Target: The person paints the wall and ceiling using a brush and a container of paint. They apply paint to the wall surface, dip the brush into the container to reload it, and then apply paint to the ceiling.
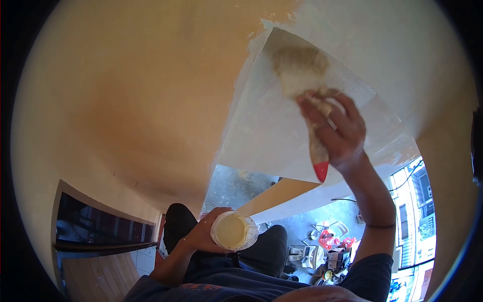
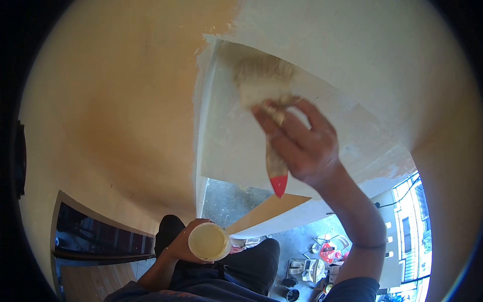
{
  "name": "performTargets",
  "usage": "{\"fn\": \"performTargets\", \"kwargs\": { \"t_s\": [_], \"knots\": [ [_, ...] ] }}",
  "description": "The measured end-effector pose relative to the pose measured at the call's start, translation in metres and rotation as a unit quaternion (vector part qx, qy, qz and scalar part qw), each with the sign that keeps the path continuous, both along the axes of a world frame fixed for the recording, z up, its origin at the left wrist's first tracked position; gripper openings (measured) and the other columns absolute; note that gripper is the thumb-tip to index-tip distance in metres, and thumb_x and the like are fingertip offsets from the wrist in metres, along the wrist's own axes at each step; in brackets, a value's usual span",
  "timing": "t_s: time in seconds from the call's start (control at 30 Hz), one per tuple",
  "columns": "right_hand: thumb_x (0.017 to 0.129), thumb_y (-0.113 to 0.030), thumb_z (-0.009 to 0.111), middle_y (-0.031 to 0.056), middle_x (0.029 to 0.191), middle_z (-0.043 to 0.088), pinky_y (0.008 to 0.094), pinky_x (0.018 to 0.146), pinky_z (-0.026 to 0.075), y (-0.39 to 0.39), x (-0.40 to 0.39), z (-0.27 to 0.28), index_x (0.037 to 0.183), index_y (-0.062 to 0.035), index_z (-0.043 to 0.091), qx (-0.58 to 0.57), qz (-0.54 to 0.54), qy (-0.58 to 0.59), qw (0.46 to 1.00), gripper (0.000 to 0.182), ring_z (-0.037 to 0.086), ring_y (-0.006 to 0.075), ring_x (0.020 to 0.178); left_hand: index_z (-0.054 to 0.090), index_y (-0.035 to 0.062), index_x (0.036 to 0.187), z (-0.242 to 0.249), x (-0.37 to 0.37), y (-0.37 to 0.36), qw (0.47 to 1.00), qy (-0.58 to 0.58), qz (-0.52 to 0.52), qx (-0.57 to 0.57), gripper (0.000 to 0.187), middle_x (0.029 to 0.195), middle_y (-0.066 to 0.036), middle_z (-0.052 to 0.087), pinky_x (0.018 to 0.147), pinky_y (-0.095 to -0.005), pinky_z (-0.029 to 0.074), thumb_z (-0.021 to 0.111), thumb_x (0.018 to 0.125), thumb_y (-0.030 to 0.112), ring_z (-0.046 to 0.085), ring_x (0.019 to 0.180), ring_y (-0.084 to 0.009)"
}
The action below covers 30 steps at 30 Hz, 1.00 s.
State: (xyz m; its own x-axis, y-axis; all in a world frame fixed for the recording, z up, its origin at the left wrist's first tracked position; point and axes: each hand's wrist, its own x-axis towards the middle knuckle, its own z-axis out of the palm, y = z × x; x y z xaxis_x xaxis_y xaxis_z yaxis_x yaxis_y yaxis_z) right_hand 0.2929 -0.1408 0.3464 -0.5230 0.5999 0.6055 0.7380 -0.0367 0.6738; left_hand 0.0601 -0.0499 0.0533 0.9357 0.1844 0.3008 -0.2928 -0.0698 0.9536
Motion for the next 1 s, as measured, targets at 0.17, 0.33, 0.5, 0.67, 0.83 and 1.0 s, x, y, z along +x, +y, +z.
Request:
{"fn": "performTargets", "kwargs": {
  "t_s": [0.17,0.33,0.5,0.67,0.83,1.0],
  "knots": [
    [0.066,-0.007,0.072,0.0044,0.091,0.066,0.0335,0.074,0.056,-0.003,-0.012,0.004,0.099,-0.0050,0.071,0.004,0.045,-0.006,0.999,0.034,0.066,0.0205,0.084,0.038,0.0064,0.134,0.002,0.004,-0.003,1.000,-0.008,-0.011,-0.021,0.103,0.129,-0.013,0.047,0.102,-0.0390,0.037,0.092,0.049,0.027,0.047,0.121,-0.0276],
    [0.063,-0.010,0.069,0.0043,0.092,0.065,0.0321,0.069,0.056,0.006,-0.003,-0.026,0.099,-0.0060,0.071,-0.038,0.007,-0.017,0.999,0.036,0.063,0.0239,0.084,0.038,0.0059,0.134,0.001,0.007,-0.002,0.999,-0.021,-0.026,0.025,0.102,0.129,-0.013,0.047,0.102,-0.0392,0.037,0.092,0.049,0.027,0.047,0.121,-0.0280],
    [0.059,-0.012,0.064,0.0032,0.092,0.063,0.0316,0.065,0.056,0.005,-0.014,-0.013,0.097,-0.0075,0.070,0.059,0.036,-0.011,0.998,0.039,0.060,0.0231,0.081,0.038,0.0035,0.133,0.004,0.006,-0.001,0.999,0.006,-0.041,0.012,0.104,0.128,-0.013,0.050,0.101,-0.0392,0.039,0.094,0.047,0.022,0.050,0.120,-0.0258],
    [0.058,-0.014,0.064,0.0022,0.096,0.059,0.0312,0.070,0.055,0.023,0.003,-0.016,0.094,-0.0075,0.069,0.159,0.052,-0.018,0.986,0.036,0.057,0.0228,0.088,0.035,0.0024,0.135,0.011,-0.002,0.001,0.997,-0.022,-0.068,0.026,0.108,0.133,-0.013,0.046,0.102,-0.0392,0.039,0.095,0.047,0.018,0.047,0.123,-0.0237],
    [0.064,-0.014,0.066,0.0026,0.088,0.054,0.0326,0.072,0.054,0.017,-0.004,-0.050,0.087,-0.0059,0.067,0.124,0.071,0.068,0.987,0.025,0.056,0.0217,0.088,0.029,0.0060,0.139,-0.014,-0.021,0.002,0.998,0.032,-0.047,-0.022,0.114,0.134,-0.015,0.043,0.103,-0.0424,0.038,0.094,0.047,0.017,0.044,0.125,-0.0262],
    [0.064,-0.005,0.074,0.0057,0.087,0.063,0.0311,0.066,0.054,-0.002,-0.024,-0.054,0.099,-0.0033,0.069,0.160,0.135,0.267,0.940,0.036,0.060,0.0235,0.073,0.033,0.0082,0.138,-0.018,-0.023,-0.002,0.996,0.030,-0.058,-0.064,0.111,0.130,-0.014,0.046,0.100,-0.0418,0.043,0.095,0.045,0.017,0.046,0.122,-0.0275]
  ]
}}
